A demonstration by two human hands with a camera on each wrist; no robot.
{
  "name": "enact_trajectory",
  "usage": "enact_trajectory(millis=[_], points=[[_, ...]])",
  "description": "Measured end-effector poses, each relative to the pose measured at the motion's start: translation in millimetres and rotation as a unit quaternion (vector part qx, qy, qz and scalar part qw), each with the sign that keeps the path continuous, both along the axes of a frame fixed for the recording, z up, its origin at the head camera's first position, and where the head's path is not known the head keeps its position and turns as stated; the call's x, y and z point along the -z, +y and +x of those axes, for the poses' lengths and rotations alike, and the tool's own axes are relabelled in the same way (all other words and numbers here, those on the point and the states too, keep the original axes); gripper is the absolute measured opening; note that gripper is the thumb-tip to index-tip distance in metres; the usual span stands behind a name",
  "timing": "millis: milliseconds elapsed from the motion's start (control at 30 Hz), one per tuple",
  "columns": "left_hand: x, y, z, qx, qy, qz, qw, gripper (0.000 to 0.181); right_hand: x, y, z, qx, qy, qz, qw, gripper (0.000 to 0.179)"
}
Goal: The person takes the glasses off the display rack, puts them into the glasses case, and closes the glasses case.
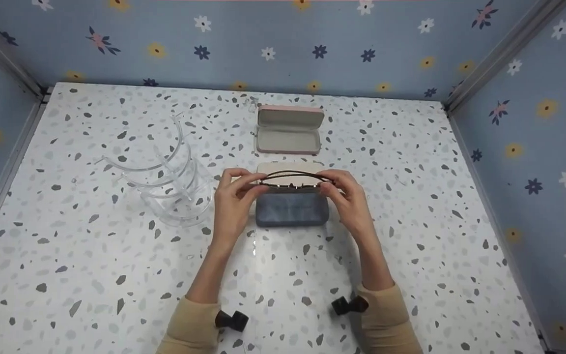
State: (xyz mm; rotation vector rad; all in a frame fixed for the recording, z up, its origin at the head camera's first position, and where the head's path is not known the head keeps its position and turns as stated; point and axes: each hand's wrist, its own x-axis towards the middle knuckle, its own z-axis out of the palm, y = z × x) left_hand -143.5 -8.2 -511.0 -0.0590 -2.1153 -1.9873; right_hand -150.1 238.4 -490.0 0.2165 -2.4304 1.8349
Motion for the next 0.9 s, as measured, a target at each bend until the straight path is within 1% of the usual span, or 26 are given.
enact_trajectory(millis=[100,200,333,467,567,700,833,900], points=[[-0.1,-3.2,-1.1,-0.001,0.006,0.002,1.0,0.019,-0.1,-0.9,-0.8,-0.001,-0.005,0.001,1.0,0.022],[-0.4,-4.5,-2.8,0.004,0.011,0.004,0.9999,0.016,1.2,0.0,-2.2,-0.001,-0.008,0.001,1.0,0.021],[1.5,-4.1,-5.8,0.001,0.012,0.001,0.9999,0.016,6.0,2.0,-4.0,-0.01,-0.014,-0.015,0.9997,0.02],[3.2,-2.5,-11.8,-0.01,0.015,-0.007,0.9998,0.016,10.9,5.3,-6.9,-0.02,-0.023,-0.03,0.9991,0.02],[2.6,-2.1,-18.0,-0.013,0.016,-0.01,0.9997,0.016,11.3,8.5,-11.0,-0.03,-0.04,-0.039,0.998,0.022],[2.9,-4.7,-23.5,-0.012,0.007,-0.014,0.9998,0.015,11.4,12.3,-16.2,-0.063,-0.067,-0.046,0.9946,0.026],[1.9,-7.5,-28.9,-0.011,-0.01,-0.022,0.9996,0.016,10.0,16.3,-23.1,-0.109,-0.08,-0.034,0.9903,0.029],[0.3,-8.7,-31.9,-0.01,-0.019,-0.026,0.9994,0.018,8.7,17.4,-27.2,-0.125,-0.085,-0.025,0.9882,0.03]])
